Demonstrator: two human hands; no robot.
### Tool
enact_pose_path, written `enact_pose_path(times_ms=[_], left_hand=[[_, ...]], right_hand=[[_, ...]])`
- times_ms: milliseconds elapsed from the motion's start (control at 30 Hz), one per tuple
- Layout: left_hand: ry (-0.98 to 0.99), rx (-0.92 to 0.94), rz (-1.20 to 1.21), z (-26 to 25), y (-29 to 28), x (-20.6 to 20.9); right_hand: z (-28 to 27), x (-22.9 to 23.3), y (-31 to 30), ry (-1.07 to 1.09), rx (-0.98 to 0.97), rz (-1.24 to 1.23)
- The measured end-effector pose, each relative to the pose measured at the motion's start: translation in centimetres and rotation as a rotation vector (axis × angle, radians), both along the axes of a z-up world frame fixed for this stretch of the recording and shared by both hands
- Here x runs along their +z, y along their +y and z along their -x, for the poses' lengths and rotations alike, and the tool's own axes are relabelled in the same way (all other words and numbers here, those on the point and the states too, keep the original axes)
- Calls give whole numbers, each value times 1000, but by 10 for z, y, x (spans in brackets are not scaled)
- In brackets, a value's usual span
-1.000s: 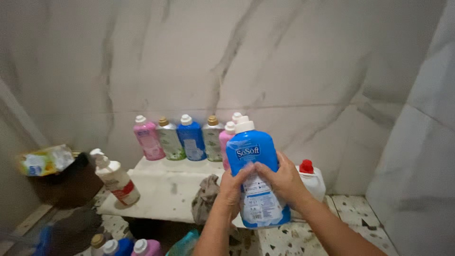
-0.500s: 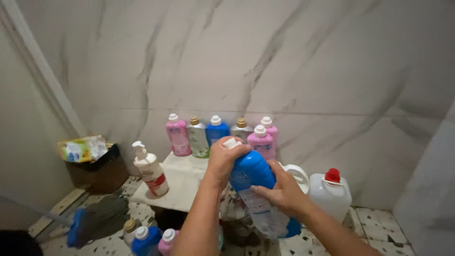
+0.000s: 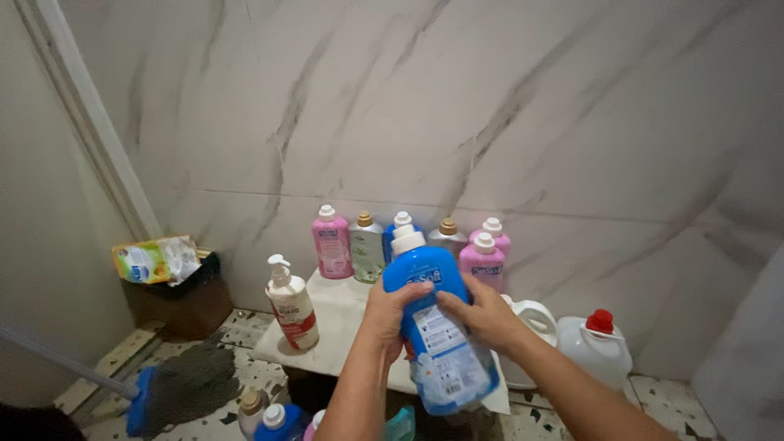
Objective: The person organizes a bathroom counter by wiping several bottles of cleaning products and toiletries with a cloth, then rearranging them on a small shelf. They also handle a plastic scoop and a mop handle, and place a small item into a wall-mounted organizer.
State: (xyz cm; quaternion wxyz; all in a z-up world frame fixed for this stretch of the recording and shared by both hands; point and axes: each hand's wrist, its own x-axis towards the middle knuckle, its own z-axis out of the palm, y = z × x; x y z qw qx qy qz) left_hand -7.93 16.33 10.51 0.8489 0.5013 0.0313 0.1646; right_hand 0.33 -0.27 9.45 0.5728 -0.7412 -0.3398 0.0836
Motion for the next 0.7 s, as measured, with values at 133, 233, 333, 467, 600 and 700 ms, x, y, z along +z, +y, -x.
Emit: enact_pose_path(times_ms=[133,233,333,467,600,700], left_hand=[[120,319,-253,-15,18,-13],[162,470,-377,-31,16,-34],[233,521,-481,-42,13,-65],[321,572,-469,-50,12,-99],[353,645,-437,-55,19,-105],[379,810,-582,-60,27,-100]], right_hand=[[-29,-13,7,-337,-174,547],[-60,-57,-10,-337,-182,682],[-89,-124,-24,-290,-126,754],[-115,-199,-8,-344,44,644],[-122,-234,23,-226,64,850],[-156,-198,45,-207,-97,603]])
